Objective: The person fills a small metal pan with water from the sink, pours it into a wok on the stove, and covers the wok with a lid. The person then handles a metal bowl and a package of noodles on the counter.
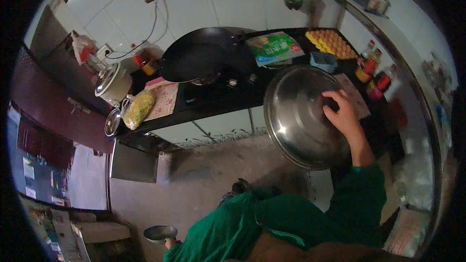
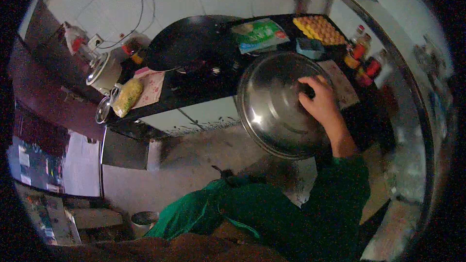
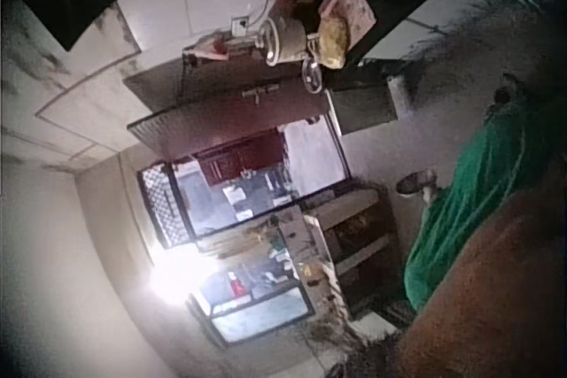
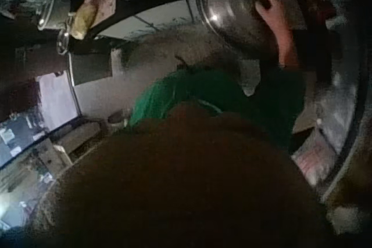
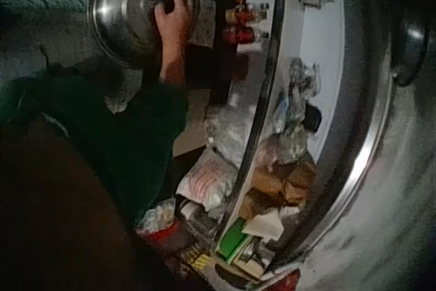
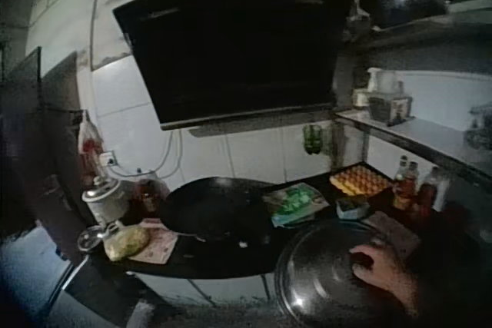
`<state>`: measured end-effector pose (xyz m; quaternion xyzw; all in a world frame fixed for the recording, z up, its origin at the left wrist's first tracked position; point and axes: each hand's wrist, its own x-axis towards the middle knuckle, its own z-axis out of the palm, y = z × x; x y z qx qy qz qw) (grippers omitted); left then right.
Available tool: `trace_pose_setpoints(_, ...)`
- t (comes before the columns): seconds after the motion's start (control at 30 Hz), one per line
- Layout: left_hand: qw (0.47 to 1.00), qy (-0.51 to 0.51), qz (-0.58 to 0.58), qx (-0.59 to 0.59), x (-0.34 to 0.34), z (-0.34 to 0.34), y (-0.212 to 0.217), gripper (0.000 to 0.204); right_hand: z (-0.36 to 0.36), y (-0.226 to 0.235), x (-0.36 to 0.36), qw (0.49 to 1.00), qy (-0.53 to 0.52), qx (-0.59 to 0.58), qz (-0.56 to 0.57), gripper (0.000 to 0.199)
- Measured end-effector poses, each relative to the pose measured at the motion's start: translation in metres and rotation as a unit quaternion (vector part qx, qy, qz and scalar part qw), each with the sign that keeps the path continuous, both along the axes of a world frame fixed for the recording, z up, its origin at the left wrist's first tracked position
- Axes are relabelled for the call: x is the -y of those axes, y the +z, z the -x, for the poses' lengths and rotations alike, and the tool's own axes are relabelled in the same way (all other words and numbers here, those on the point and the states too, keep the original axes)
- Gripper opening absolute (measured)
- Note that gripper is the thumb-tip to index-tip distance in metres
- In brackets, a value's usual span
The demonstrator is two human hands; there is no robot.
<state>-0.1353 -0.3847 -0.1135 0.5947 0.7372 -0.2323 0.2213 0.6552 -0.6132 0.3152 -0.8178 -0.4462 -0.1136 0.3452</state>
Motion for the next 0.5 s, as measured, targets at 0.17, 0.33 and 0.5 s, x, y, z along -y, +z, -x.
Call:
trace_pose_setpoints(0.17,0.986,0.163,0.0,0.046,0.01,-0.008,-0.031,0.028,-0.03,0.014,-0.141,0.996,0.082,0.032,0.022,0.03)
trace_pose_setpoints(0.33,0.936,0.328,-0.018,0.125,-0.026,-0.029,-0.071,0.024,-0.045,0.029,-0.285,0.987,0.145,0.051,0.047,0.029)
trace_pose_setpoints(0.5,0.848,0.482,-0.054,0.213,-0.09,-0.041,-0.099,0.021,-0.048,0.022,-0.426,0.986,0.139,0.029,0.086,0.031)
